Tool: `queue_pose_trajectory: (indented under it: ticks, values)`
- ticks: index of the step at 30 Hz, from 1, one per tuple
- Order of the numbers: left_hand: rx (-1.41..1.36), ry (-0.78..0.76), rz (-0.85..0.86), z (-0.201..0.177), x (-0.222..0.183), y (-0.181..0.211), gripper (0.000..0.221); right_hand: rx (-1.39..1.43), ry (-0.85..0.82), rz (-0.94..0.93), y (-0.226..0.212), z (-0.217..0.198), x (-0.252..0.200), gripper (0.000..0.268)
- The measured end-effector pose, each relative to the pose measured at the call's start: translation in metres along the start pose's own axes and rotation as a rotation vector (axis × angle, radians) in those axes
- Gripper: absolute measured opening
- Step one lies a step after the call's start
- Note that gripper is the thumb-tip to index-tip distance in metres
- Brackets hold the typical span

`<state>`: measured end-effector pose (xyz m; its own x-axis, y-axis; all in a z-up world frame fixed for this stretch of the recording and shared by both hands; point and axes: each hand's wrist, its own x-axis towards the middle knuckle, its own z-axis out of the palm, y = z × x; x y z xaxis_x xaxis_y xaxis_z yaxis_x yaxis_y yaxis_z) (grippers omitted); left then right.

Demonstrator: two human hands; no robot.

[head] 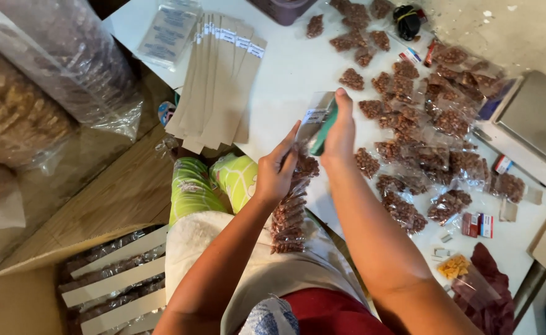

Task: The person sits at a table and repeatedly places small clear bags of nuts into paper sleeves, seals them with a handheld sealer, and places the finished packages into a cardboard box.

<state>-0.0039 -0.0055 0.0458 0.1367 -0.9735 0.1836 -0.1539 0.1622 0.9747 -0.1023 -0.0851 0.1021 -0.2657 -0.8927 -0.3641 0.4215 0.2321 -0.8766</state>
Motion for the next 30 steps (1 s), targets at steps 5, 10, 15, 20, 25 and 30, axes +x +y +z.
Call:
queue_pose_trajectory:
  ticks: [5,10,15,20,25,30]
  values:
    - [0.050,-0.030,0.122,0.007,0.001,-0.001,0.043,0.241,0.166,-0.017,0.069,-0.015,0.076,0.057]
    - [0.076,-0.023,-0.094,0.013,0.004,-0.032,0.047,0.190,0.090,0.044,0.042,-0.016,0.041,0.044]
    - [-0.197,0.156,-0.322,-0.004,0.023,-0.074,0.016,-0.714,-0.022,-0.108,0.038,-0.113,0.093,0.028]
    - [-0.317,0.204,-0.350,-0.009,0.031,-0.075,0.031,-1.662,0.022,-0.121,0.014,-0.183,0.113,0.051]
    - [-0.215,0.080,-0.380,-0.013,0.038,-0.076,0.035,-1.774,-0.211,-0.229,-0.015,-0.191,0.103,0.040]
    - [-0.117,0.082,-0.417,-0.014,0.038,-0.074,0.048,-1.838,-0.227,-0.238,-0.016,-0.187,0.122,0.047]
